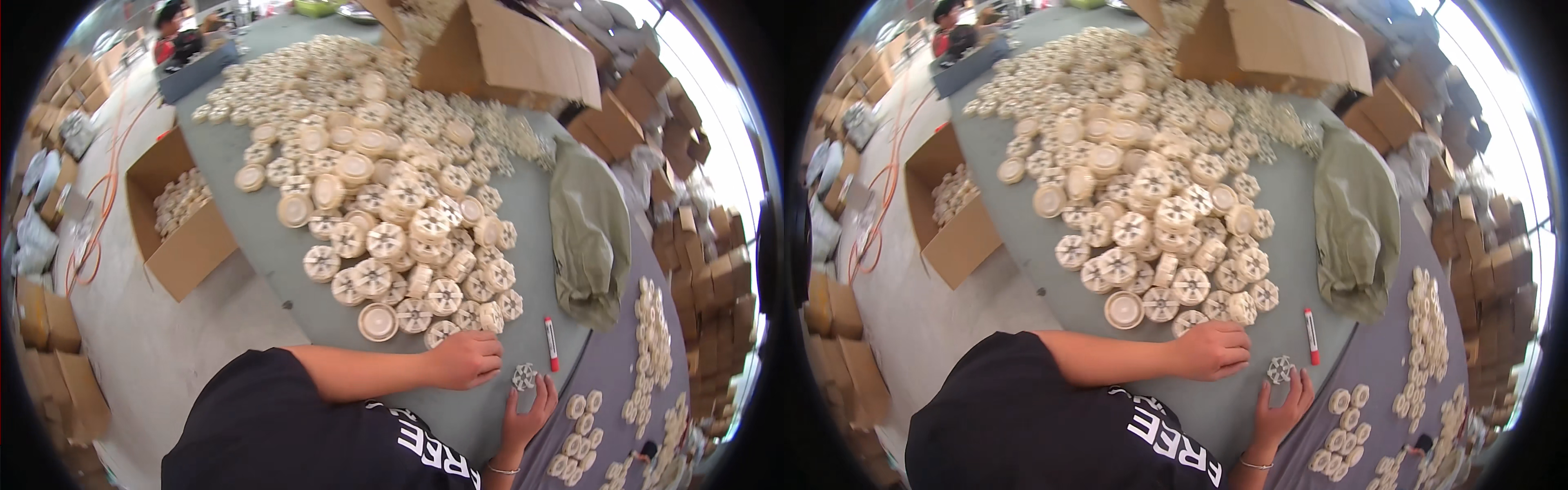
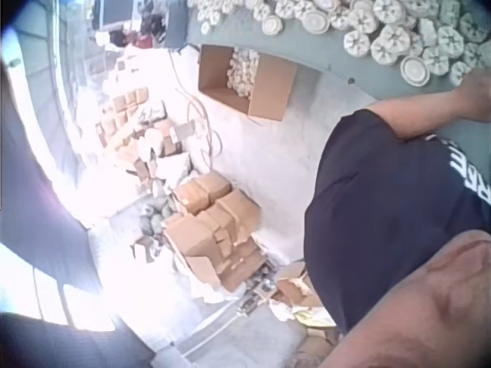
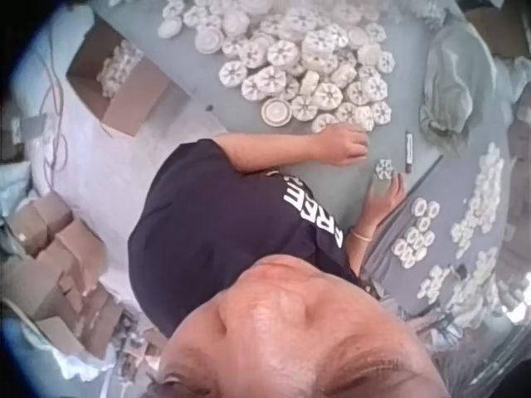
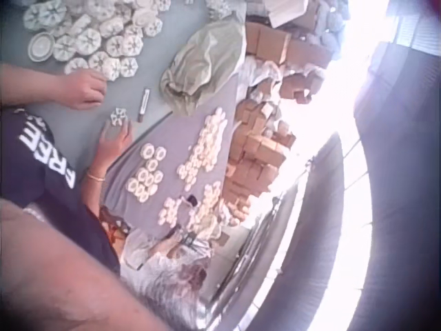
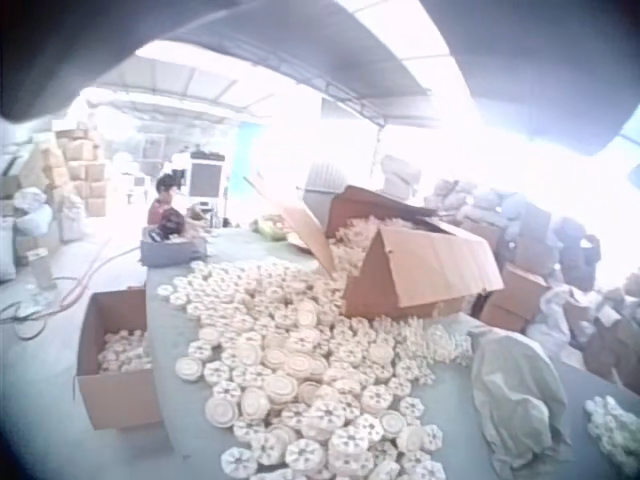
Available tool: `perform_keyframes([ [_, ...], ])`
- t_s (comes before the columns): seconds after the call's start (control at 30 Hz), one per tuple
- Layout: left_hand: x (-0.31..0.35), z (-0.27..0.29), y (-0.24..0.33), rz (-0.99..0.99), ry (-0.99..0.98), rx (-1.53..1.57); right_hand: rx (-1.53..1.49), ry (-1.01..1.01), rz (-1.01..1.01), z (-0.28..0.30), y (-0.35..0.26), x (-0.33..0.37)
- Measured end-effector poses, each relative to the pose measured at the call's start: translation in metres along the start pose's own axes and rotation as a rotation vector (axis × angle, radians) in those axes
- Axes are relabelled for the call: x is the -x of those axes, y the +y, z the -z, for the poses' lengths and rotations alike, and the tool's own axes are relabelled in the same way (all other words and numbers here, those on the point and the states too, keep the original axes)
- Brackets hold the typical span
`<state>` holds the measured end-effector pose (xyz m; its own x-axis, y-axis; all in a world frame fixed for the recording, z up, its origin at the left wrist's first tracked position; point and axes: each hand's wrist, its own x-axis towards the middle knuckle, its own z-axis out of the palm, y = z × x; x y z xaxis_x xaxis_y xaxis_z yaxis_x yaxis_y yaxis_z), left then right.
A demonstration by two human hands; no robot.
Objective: The person assembles small white plastic components by hand on a table. They pick up a base and a cross-shaped insert, fit them together, and place the assembled unit into a cardboard box. The process is repeated continuously with many identical parts.
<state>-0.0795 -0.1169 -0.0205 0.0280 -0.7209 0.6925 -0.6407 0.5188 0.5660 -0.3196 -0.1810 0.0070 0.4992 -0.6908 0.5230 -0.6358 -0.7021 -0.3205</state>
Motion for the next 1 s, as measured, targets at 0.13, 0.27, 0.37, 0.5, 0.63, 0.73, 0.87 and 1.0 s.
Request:
perform_keyframes([
  [0.13, 0.001, 0.01, 0.014, -0.122, 0.163, -0.086, -0.235, -0.015, 0.212, -0.008, -0.042, 0.014],
  [0.27, 0.03, 0.059, 0.047, -0.037, 0.351, -0.195, -0.44, -0.076, 0.36, -0.023, -0.091, 0.033],
  [0.37, 0.078, 0.127, 0.066, 0.046, 0.514, -0.38, -0.54, -0.164, 0.443, -0.029, -0.116, 0.039],
  [0.5, 0.169, 0.229, 0.108, 0.38, 0.767, -0.744, -0.628, -0.38, 0.552, -0.04, -0.158, 0.043],
  [0.63, 0.349, 0.29, 0.116, 0.842, 1.293, -0.697, -0.661, -0.577, 0.61, -0.069, -0.213, 0.034],
  [0.73, 0.541, 0.266, 0.115, 1.591, 1.136, -0.64, -0.607, -0.596, 0.686, -0.101, -0.251, 0.018],
  [0.87, 0.655, 0.099, 0.147, 2.032, -0.192, -0.226, -0.547, -0.742, 0.742, -0.132, -0.308, -0.03],
  [1.0, 0.645, 0.022, 0.176, 2.291, -0.074, 0.342, -0.481, -0.763, 0.878, -0.174, -0.347, -0.064],
])
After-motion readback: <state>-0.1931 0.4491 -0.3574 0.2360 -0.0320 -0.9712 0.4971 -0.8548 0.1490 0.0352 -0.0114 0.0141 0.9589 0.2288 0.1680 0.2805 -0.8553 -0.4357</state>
